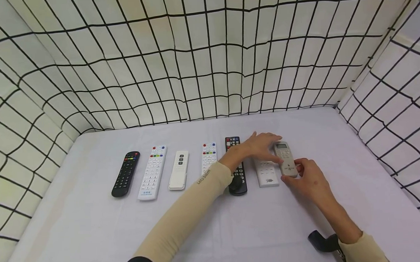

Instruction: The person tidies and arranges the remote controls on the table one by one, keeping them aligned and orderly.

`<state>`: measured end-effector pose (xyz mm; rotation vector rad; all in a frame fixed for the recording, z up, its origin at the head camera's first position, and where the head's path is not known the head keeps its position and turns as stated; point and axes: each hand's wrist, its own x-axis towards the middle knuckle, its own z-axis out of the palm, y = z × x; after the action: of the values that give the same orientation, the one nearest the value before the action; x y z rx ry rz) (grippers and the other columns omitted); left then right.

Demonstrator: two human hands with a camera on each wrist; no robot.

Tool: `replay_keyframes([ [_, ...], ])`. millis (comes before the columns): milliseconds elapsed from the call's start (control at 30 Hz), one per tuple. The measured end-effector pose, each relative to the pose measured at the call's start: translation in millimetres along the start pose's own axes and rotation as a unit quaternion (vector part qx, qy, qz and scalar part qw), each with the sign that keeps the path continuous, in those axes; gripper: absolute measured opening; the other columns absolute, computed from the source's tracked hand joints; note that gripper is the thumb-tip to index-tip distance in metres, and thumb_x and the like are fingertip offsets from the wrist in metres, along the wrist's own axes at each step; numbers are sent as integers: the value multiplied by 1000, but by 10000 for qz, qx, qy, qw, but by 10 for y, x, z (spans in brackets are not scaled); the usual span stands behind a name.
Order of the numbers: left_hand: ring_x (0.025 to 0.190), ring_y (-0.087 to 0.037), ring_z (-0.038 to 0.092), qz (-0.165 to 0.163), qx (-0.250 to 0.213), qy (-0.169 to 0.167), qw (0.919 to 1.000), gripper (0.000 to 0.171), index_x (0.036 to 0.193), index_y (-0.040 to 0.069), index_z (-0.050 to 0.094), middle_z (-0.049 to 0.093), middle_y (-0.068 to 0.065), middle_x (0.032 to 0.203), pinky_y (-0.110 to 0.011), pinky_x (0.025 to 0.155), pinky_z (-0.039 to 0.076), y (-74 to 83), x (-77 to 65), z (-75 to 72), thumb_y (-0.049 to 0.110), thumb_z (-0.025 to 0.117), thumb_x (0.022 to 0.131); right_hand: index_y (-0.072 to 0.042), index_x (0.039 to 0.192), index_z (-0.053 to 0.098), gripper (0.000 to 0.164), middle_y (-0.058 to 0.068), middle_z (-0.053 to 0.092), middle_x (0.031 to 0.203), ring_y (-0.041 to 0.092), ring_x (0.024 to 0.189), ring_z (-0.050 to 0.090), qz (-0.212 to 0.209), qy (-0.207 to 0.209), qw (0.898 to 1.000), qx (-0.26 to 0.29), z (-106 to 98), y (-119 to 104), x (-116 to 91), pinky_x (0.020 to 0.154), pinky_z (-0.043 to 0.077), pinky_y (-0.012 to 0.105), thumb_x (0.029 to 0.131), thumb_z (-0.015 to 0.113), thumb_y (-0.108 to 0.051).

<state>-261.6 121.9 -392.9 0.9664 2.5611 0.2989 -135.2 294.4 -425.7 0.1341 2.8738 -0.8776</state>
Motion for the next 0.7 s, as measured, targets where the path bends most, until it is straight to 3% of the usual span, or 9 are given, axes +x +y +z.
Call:
replay_keyframes([
  [200, 160, -12, 28, -65, 120, 351, 9993, 78, 164, 33, 32, 32, 9, 171, -47, 134, 15, 29, -72, -73, 68, 54, 98, 20, 142, 41, 82, 35, 53, 121, 44, 108, 51, -85, -115, 9999, -3, -42, 27, -2, 84, 51, 50, 90, 81, -28],
  [367, 160, -13, 28, -185, -148, 719, 9971, 76, 163, 34, 34, 35, 10, 170, -51, 134, 15, -32, -188, -106, 73, 45, 99, 19, 148, 34, 87, 40, 49, 133, 53, 119, 50, -222, -342, 9992, -60, -181, 66, -13, 94, 52, 63, 89, 81, -23],
  [500, 160, -13, 27, -318, -273, 1110, 9929, 77, 162, 33, 37, 36, 9, 169, -56, 133, 13, -138, -340, -101, 77, 40, 99, 17, 152, 31, 84, 43, 41, 144, 57, 129, 44, -492, -36, 9987, 87, -249, 44, 11, 99, 48, 70, 94, 76, -24],
  [700, 161, -18, 25, -746, 52, 1382, 9876, 80, 162, 30, 37, 30, 5, 172, -63, 132, 10, -271, -596, -53, 79, 33, 99, 12, 153, 34, 80, 42, 34, 151, 59, 138, 36, -805, 630, 9944, 271, -224, -129, 88, 105, 37, 77, 100, 69, -35],
])
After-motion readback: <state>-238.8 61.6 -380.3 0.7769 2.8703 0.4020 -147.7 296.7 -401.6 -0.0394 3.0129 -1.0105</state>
